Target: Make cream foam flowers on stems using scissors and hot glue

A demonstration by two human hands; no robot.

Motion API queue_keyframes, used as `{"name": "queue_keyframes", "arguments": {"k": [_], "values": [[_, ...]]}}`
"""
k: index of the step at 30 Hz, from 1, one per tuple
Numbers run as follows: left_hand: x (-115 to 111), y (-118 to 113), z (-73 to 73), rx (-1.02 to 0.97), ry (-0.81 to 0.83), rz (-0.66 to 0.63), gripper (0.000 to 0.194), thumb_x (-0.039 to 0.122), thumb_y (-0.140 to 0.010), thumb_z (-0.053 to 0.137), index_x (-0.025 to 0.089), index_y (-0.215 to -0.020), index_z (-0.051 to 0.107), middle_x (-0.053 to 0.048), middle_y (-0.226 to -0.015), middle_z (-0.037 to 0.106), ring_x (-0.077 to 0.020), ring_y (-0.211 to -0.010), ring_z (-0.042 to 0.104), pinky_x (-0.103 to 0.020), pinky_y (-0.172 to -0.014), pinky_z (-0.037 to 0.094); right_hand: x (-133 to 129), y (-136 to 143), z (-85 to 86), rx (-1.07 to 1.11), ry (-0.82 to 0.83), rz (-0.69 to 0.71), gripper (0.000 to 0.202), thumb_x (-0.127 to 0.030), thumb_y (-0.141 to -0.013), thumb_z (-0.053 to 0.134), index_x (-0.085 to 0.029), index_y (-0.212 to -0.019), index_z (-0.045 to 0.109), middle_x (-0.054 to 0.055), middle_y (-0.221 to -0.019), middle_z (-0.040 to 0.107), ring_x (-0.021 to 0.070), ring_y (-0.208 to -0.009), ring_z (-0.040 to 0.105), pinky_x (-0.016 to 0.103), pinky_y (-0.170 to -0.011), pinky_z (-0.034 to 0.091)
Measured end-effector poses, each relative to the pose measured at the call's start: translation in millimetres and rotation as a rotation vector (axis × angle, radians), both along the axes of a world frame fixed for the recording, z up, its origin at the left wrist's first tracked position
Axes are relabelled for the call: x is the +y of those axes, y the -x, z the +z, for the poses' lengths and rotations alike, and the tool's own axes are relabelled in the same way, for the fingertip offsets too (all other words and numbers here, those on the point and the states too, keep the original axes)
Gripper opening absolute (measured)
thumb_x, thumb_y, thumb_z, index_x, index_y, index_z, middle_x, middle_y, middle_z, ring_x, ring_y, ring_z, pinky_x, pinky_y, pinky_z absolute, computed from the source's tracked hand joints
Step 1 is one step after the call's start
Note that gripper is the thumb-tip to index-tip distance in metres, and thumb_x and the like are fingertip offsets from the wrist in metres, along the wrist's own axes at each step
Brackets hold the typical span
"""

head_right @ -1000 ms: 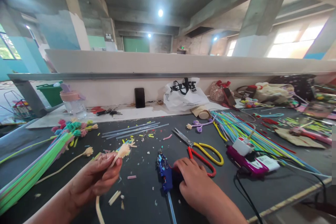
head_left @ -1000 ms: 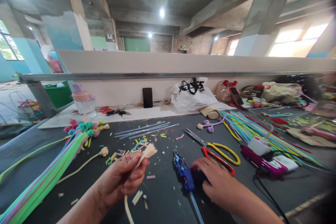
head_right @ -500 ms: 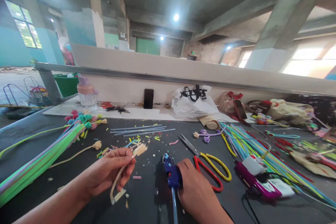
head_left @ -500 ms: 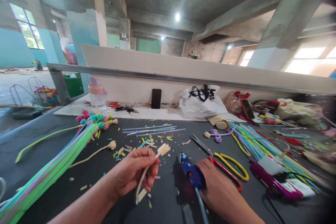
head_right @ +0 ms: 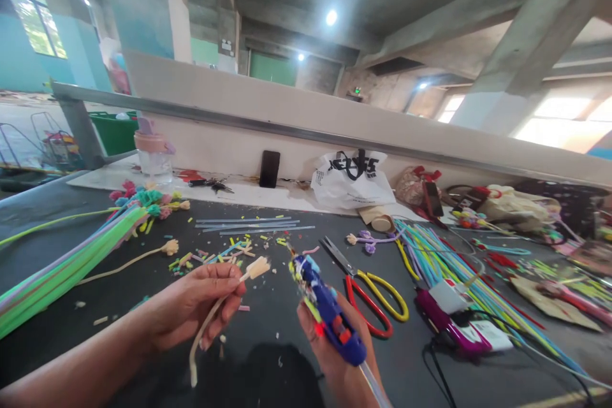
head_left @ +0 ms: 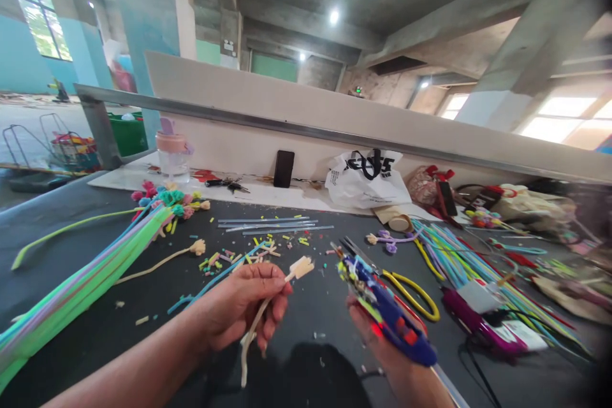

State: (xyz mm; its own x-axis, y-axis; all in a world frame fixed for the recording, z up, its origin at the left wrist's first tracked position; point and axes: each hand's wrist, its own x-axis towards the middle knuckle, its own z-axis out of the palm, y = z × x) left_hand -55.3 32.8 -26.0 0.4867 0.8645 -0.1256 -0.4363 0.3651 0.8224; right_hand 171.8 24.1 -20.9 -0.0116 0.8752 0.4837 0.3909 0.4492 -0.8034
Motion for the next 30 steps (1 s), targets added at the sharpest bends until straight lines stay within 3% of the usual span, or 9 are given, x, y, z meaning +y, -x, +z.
{"name": "queue_keyframes", "arguments": {"k": [3, 7, 14, 21, 30], "values": [[-7, -7, -3.0, 0.003, 0.052, -0.126, 0.013, 0.026, -0.083, 0.052, 0.014, -0.079, 0.057, 0.0, -0.052, 0.059, -0.0081, -0.035, 0.052, -0.016, -0.031, 0.045, 0, 1, 0.7, -0.008, 0.128, 0.087, 0.027, -0.047, -0.078, 0.055, -0.022, -0.081, 0.065, -0.001, -0.053, 0.055, 0.0135, -0.045, 0.05, 0.024, -0.042, 0.043], [-14, -14, -6.0, 0.055, 0.093, -0.236, 0.012, 0.027, -0.082, 0.052, 0.015, -0.079, 0.055, 0.0, -0.052, 0.059, -0.0083, -0.034, 0.052, -0.017, -0.03, 0.046, -1, 5, -1.3, 0.036, 0.254, 0.154, 0.032, -0.05, -0.071, 0.063, -0.019, -0.076, 0.065, 0.0, -0.058, 0.058, 0.0142, -0.053, 0.053, 0.026, -0.05, 0.047], [-13, -14, -6.5, 0.118, 0.088, -0.289, 0.013, 0.028, -0.081, 0.053, 0.015, -0.079, 0.056, 0.0, -0.05, 0.059, -0.0086, -0.032, 0.051, -0.018, -0.03, 0.045, -6, 5, -6.3, 0.302, 0.437, 0.356, 0.019, -0.038, -0.072, 0.069, -0.026, -0.086, 0.066, 0.002, -0.1, 0.064, 0.0147, -0.069, 0.06, 0.027, -0.064, 0.051], [-15, -15, -5.2, 0.096, 0.083, -0.31, 0.012, 0.025, -0.081, 0.053, 0.014, -0.08, 0.058, 0.0, -0.05, 0.06, -0.0084, -0.033, 0.052, -0.017, -0.031, 0.046, -4, 13, -2.4, 0.364, 0.449, 0.463, 0.011, -0.032, -0.075, 0.067, -0.023, -0.081, 0.063, -0.001, -0.081, 0.061, 0.0115, -0.066, 0.057, 0.023, -0.063, 0.049], [-14, -15, -6.0, 0.099, 0.066, -0.301, 0.011, 0.025, -0.08, 0.054, 0.014, -0.078, 0.056, 0.0, -0.049, 0.059, -0.0082, -0.033, 0.052, -0.016, -0.031, 0.046, -5, 16, -10.5, 0.179, 0.412, 0.291, 0.019, -0.038, -0.075, 0.062, -0.021, -0.079, 0.056, -0.002, -0.066, 0.056, 0.0123, -0.057, 0.052, 0.024, -0.053, 0.044]]}}
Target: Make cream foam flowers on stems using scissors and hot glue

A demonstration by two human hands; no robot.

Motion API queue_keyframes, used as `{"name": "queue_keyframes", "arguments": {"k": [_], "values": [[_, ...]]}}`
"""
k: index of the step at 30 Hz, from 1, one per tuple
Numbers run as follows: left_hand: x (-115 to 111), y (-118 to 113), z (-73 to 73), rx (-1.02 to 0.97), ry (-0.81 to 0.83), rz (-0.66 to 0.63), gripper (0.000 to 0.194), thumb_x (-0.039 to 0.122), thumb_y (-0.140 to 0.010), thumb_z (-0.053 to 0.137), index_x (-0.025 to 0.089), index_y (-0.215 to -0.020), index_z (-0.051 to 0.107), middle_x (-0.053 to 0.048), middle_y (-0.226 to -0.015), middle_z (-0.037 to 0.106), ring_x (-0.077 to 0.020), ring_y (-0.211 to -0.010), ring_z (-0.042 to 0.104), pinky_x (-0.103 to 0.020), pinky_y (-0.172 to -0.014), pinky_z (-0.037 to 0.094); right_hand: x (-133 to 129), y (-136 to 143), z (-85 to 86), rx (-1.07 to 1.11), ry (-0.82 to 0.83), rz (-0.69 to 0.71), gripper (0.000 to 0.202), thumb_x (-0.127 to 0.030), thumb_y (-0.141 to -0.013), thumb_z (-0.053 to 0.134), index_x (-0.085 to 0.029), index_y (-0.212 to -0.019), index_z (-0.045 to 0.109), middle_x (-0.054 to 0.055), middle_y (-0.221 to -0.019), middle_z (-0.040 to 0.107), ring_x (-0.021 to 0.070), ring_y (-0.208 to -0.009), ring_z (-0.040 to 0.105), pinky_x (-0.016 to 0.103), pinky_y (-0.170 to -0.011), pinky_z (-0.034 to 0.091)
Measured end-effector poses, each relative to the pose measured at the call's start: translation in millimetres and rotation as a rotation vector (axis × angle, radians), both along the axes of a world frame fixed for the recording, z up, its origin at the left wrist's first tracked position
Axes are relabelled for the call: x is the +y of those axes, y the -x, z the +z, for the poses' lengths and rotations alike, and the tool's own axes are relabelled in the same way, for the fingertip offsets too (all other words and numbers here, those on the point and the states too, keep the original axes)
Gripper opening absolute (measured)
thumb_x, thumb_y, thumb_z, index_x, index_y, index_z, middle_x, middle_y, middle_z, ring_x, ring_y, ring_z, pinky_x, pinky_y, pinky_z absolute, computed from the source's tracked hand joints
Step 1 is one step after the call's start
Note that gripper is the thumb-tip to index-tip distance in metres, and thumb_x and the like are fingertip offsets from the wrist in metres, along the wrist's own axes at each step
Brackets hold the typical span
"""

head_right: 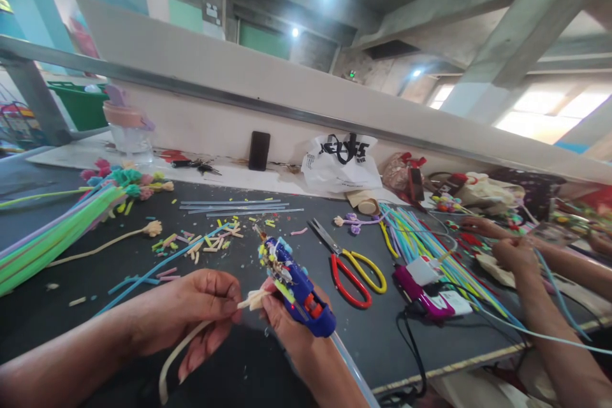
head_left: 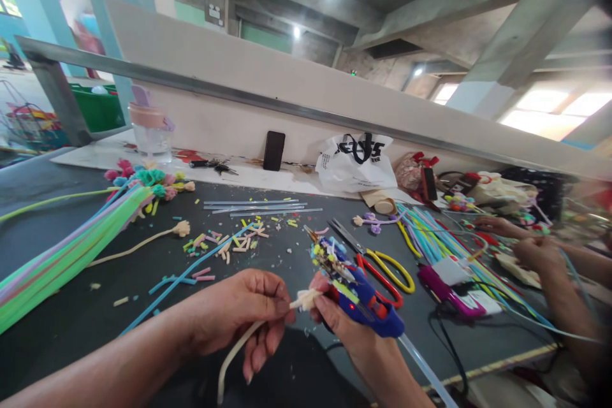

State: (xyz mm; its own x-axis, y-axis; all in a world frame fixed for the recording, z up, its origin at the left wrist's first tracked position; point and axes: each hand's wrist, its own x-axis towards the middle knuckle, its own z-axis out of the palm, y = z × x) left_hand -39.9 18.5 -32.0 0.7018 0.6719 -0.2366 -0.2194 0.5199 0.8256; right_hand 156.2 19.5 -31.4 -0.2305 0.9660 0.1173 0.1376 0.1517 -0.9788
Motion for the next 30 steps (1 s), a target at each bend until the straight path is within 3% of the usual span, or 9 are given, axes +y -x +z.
{"name": "queue_keyframes", "arguments": {"k": [10, 13, 18, 24, 30], "values": [[0, -2, -0.2, 0.08, -0.047, 0.002, 0.014, 0.029, -0.078, 0.056, 0.015, -0.075, 0.053, 0.001, -0.05, 0.057, -0.0078, -0.033, 0.051, -0.017, -0.032, 0.045, 8, 0, -10.4, -0.148, -0.194, -0.099, 0.02, -0.038, -0.073, 0.062, -0.02, -0.067, 0.059, 0.001, -0.062, 0.06, 0.0142, -0.051, 0.054, 0.026, -0.048, 0.046], [0, -3, -2.0, 0.119, -0.077, 0.023, 0.014, 0.03, -0.078, 0.053, 0.018, -0.085, 0.049, 0.003, -0.051, 0.057, -0.0084, -0.034, 0.051, -0.018, -0.032, 0.046, 11, -3, -15.1, -0.147, -0.209, -0.106, 0.022, -0.04, -0.072, 0.062, -0.02, -0.067, 0.061, 0.002, -0.06, 0.06, 0.0144, -0.047, 0.054, 0.026, -0.045, 0.046], [-2, -8, 0.4, 0.308, -0.225, 0.132, 0.032, 0.026, -0.074, 0.057, 0.023, -0.102, 0.042, 0.009, -0.053, 0.052, -0.0077, -0.035, 0.049, -0.017, -0.03, 0.043, 6, -2, -8.8, -0.207, -0.133, -0.075, 0.02, -0.04, -0.072, 0.062, -0.02, -0.073, 0.063, 0.003, -0.062, 0.063, 0.0165, -0.051, 0.057, 0.027, -0.048, 0.049], [-10, -14, 5.2, 0.424, -0.384, 0.208, 0.019, 0.034, -0.077, 0.055, 0.02, -0.087, 0.049, 0.009, -0.05, 0.046, -0.0054, -0.034, 0.044, -0.013, -0.029, 0.038, -5, 8, -3.4, -0.231, -0.143, -0.157, 0.024, -0.04, -0.071, 0.063, -0.017, -0.076, 0.064, 0.006, -0.071, 0.066, 0.0209, -0.065, 0.062, 0.03, -0.059, 0.052], [-9, -15, 9.2, 0.477, -0.369, 0.222, 0.02, 0.038, -0.079, 0.05, 0.018, -0.08, 0.053, 0.006, -0.056, 0.049, -0.0059, -0.035, 0.046, -0.015, -0.03, 0.039, -4, 12, -8.9, -0.218, -0.127, -0.153, 0.021, -0.041, -0.073, 0.063, -0.019, -0.073, 0.063, 0.004, -0.063, 0.063, 0.0187, -0.055, 0.059, 0.029, -0.05, 0.049]]}}
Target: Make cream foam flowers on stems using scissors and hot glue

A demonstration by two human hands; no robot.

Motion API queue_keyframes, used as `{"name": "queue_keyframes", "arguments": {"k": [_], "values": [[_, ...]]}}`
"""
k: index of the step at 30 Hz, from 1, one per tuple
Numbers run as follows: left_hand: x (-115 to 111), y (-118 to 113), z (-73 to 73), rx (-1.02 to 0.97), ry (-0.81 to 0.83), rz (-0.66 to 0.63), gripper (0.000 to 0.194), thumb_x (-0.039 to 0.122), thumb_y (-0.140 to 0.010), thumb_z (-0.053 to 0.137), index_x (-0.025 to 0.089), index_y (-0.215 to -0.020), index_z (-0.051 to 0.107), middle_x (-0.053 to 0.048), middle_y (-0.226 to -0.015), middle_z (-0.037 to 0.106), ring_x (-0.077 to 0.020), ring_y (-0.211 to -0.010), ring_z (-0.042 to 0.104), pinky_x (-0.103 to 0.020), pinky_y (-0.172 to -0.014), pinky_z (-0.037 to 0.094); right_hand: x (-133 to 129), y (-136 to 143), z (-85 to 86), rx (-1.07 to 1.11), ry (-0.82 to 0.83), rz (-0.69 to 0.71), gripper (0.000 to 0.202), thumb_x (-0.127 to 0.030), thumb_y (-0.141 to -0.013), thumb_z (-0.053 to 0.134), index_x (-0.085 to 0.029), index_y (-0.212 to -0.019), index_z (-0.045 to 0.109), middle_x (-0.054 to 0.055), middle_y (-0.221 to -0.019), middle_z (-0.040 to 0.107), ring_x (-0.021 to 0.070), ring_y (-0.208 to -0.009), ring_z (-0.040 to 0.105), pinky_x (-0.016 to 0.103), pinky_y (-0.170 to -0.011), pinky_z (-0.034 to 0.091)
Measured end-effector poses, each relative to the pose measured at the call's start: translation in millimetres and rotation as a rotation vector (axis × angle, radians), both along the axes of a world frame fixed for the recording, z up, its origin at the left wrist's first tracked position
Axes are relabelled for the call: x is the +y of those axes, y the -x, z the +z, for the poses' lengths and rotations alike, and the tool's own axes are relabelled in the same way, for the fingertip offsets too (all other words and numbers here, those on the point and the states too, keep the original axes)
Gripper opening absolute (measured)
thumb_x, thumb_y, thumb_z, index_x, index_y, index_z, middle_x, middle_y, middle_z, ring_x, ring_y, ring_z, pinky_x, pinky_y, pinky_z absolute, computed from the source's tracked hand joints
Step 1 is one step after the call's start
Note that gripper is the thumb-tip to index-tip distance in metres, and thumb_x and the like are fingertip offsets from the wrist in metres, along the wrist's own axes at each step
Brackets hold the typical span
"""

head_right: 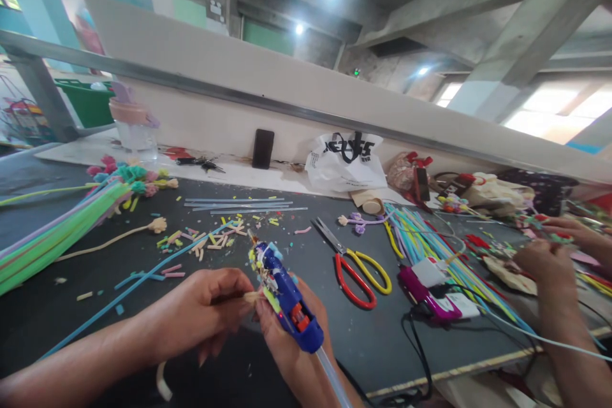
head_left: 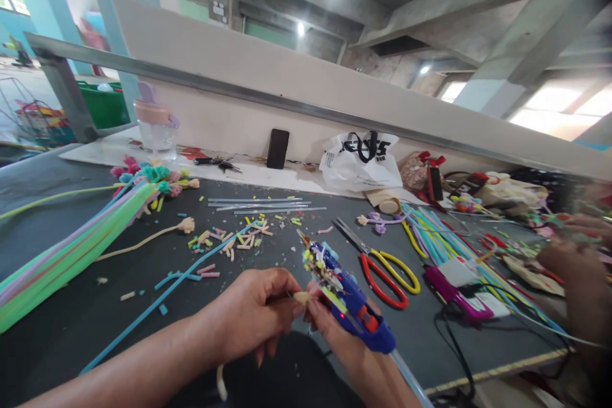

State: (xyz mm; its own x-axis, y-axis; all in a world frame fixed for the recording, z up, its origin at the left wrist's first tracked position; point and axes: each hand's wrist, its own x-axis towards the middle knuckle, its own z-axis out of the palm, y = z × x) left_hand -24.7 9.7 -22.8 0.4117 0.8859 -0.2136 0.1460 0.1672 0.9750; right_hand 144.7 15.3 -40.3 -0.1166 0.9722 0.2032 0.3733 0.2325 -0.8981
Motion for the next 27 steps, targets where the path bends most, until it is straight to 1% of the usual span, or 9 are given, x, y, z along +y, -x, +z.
{"name": "queue_keyframes", "arguments": {"k": [7, 10, 12, 13, 14, 16, 18, 21, 27], "values": [[1, 0, -7.0, 0.069, -0.031, 0.018, 0.018, 0.032, -0.078, 0.046, 0.017, -0.069, 0.052, 0.005, -0.051, 0.049, -0.0059, -0.032, 0.044, -0.015, -0.03, 0.037, -2, 3, -5.5, 0.031, -0.015, 0.011, 0.02, -0.039, -0.076, 0.06, -0.019, -0.073, 0.06, 0.004, -0.069, 0.063, 0.0172, -0.057, 0.058, 0.028, -0.054, 0.05], [1, 0, -6.9, 0.08, -0.004, 0.027, 0.019, 0.03, -0.078, 0.046, 0.017, -0.065, 0.05, 0.006, -0.045, 0.046, -0.0062, -0.032, 0.043, -0.015, -0.03, 0.037, -1, 3, -6.5, 0.035, -0.021, 0.008, 0.02, -0.039, -0.075, 0.061, -0.019, -0.072, 0.061, 0.004, -0.07, 0.063, 0.0163, -0.055, 0.057, 0.027, -0.052, 0.049], [1, 0, -4.9, 0.024, 0.039, 0.029, 0.012, 0.028, -0.076, 0.05, 0.017, -0.075, 0.052, 0.007, -0.048, 0.048, -0.0063, -0.033, 0.044, -0.015, -0.03, 0.039, 1, 2, -5.0, 0.047, -0.026, 0.007, 0.02, -0.039, -0.074, 0.062, -0.019, -0.073, 0.062, 0.004, -0.07, 0.064, 0.0158, -0.054, 0.057, 0.026, -0.051, 0.049], [1, 1, -3.7, -0.02, 0.064, 0.027, 0.014, 0.027, -0.074, 0.053, 0.018, -0.085, 0.051, 0.007, -0.051, 0.05, -0.0065, -0.033, 0.046, -0.016, -0.031, 0.04, 2, 0, -3.5, 0.044, -0.023, 0.018, 0.021, -0.04, -0.074, 0.062, -0.019, -0.073, 0.063, 0.004, -0.069, 0.064, 0.0156, -0.054, 0.057, 0.026, -0.05, 0.049], [2, 2, -2.6, -0.065, 0.09, 0.018, 0.024, 0.028, -0.073, 0.056, 0.019, -0.094, 0.049, 0.007, -0.056, 0.053, -0.0069, -0.034, 0.048, -0.017, -0.031, 0.042, 3, -2, -1.7, 0.031, -0.013, 0.035, 0.021, -0.04, -0.074, 0.062, -0.019, -0.074, 0.063, 0.004, -0.069, 0.064, 0.0157, -0.054, 0.057, 0.026, -0.051, 0.049], [4, 4, -1.3, -0.133, 0.134, -0.019, 0.033, 0.032, -0.074, 0.057, 0.02, -0.101, 0.043, 0.007, -0.059, 0.055, -0.0081, -0.034, 0.051, -0.018, -0.031, 0.043, 5, -6, 2.3, -0.007, 0.022, 0.07, 0.022, -0.04, -0.075, 0.062, -0.019, -0.078, 0.065, 0.004, -0.069, 0.065, 0.0163, -0.055, 0.059, 0.026, -0.051, 0.05], [5, 6, -1.0, -0.148, 0.162, -0.066, 0.026, 0.04, -0.077, 0.053, 0.019, -0.089, 0.045, 0.006, -0.055, 0.055, -0.008, -0.032, 0.049, -0.017, -0.028, 0.041, 6, -9, 5.7, -0.023, 0.049, 0.076, 0.025, -0.042, -0.076, 0.061, -0.019, -0.084, 0.066, 0.005, -0.071, 0.066, 0.0172, -0.056, 0.06, 0.027, -0.052, 0.051], [7, 7, -1.5, -0.147, 0.193, -0.091, 0.027, 0.044, -0.078, 0.051, 0.018, -0.074, 0.046, 0.006, -0.047, 0.053, -0.0062, -0.028, 0.045, -0.014, -0.025, 0.036, 6, -10, 9.4, -0.027, 0.05, 0.053, 0.03, -0.044, -0.076, 0.06, -0.02, -0.092, 0.067, 0.005, -0.074, 0.068, 0.0178, -0.056, 0.062, 0.028, -0.053, 0.053], [9, 10, -0.9, -0.264, 0.218, -0.008, 0.026, 0.041, -0.075, 0.057, 0.018, -0.072, 0.047, 0.004, -0.049, 0.057, -0.0065, -0.03, 0.047, -0.014, -0.028, 0.039, 5, -16, 14.7, 0.034, -0.012, 0.005, 0.026, -0.047, -0.075, 0.061, -0.023, -0.08, 0.069, 0.005, -0.076, 0.071, 0.0204, -0.065, 0.066, 0.03, -0.059, 0.055]]}}
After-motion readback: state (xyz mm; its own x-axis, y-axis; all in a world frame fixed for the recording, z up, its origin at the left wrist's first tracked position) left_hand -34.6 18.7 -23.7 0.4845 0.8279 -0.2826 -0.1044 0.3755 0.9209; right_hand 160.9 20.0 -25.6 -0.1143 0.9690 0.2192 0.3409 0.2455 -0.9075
